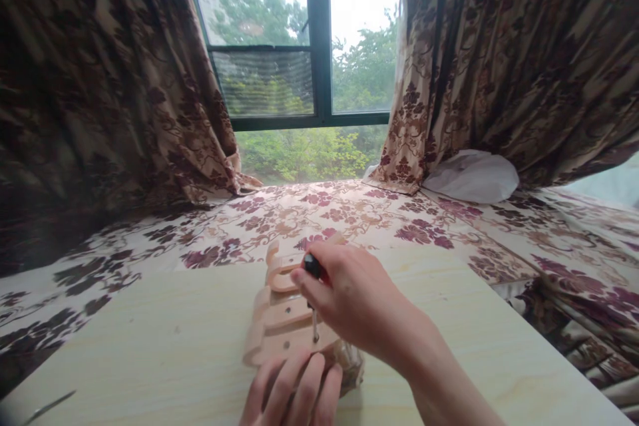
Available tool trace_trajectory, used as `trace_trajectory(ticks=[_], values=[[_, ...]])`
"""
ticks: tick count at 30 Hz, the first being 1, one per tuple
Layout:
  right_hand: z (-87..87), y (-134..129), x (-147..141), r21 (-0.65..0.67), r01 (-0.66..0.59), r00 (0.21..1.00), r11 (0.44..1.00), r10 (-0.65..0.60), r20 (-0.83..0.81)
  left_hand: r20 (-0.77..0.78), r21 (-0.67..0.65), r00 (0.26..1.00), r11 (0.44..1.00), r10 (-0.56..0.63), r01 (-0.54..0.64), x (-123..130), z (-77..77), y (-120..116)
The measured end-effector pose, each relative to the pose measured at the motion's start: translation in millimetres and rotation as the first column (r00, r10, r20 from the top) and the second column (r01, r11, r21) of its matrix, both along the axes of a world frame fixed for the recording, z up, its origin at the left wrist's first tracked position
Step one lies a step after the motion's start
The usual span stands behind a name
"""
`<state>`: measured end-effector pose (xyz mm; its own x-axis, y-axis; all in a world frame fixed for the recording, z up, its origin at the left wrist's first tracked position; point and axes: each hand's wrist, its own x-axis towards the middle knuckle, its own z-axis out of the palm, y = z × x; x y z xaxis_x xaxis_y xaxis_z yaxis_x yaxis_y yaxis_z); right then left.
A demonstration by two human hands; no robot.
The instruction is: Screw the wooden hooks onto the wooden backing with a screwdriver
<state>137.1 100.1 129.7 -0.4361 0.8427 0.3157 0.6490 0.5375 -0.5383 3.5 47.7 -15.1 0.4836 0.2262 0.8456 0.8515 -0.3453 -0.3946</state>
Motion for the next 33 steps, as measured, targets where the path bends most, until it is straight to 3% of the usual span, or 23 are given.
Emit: trace_trajectory(ticks=[7, 18, 22, 28, 33], values=[[3.0, -8.2, 2.4, -0.007, -0.146, 0.988, 0.989, 0.146, -0.047, -0.050, -0.046, 0.998, 0.999, -0.023, 0.021, -3.7, -9.0, -2.9], [-1.0, 1.0, -2.7, 0.076, -0.022, 0.998, 0.997, 0.026, -0.049, -0.101, -0.158, 0.994, 0.987, -0.051, 0.035, -8.0, -0.6, -7.4], [0.0, -1.3, -4.3, 0.046, -0.069, 0.994, 0.997, 0.073, -0.083, -0.077, -0.099, 0.996, 0.994, -0.044, 0.036, -8.0, -4.6, -5.5], [2.2, -6.5, 0.5, -0.010, -0.272, 0.953, 0.962, 0.268, -0.143, -0.043, -0.037, 0.999, 0.999, 0.004, -0.005, -2.0, -6.6, -1.7], [-0.9, -3.8, -2.0, 0.025, -0.221, 0.969, 0.975, 0.223, -0.106, 0.025, 0.003, 1.000, 1.000, 0.010, -0.010, 1.5, -0.7, -1.3]])
